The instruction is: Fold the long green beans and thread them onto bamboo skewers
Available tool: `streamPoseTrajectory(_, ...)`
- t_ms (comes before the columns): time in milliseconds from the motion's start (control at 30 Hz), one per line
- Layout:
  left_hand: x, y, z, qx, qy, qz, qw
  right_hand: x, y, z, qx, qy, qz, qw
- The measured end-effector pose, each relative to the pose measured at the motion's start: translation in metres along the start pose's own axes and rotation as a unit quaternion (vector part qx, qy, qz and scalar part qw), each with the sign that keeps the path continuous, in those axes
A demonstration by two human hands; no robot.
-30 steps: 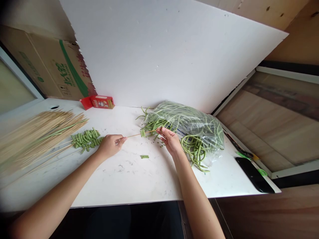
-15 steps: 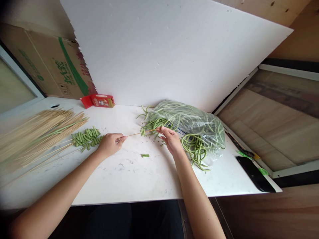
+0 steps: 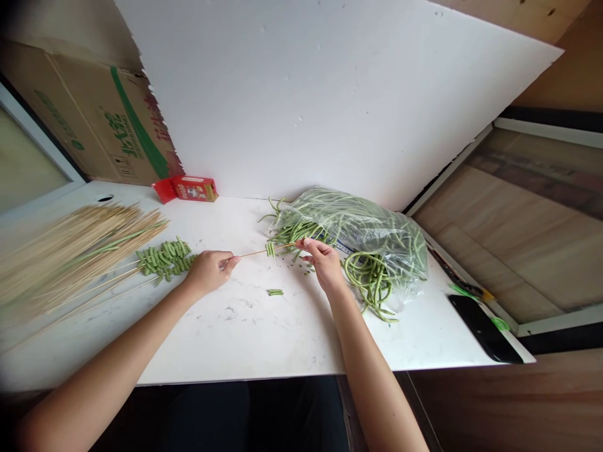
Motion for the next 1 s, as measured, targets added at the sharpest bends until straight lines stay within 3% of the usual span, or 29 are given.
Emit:
streamPoseTrajectory(333,-0.0008,0.0001,-0.0006,-0.007,0.000,0.000,1.000,0.0003,0.0050,-0.0001,-0.033,0.008,-0.012,0.999)
streamPoseTrajectory(1000,-0.0006,-0.0021,0.0021,-0.025,0.007,0.010,1.000,0.0014,0.0045,0.0047,0.029,0.011,0.003,1.000)
Point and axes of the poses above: each hand's wrist, its own x-axis towards the middle knuckle, its own z-axis out of the palm, y = z × x, the point moved 1 cm from there along x, towards the middle knuckle, and after that the axes turned 15 degrees about -y, right-handed, at the moved point
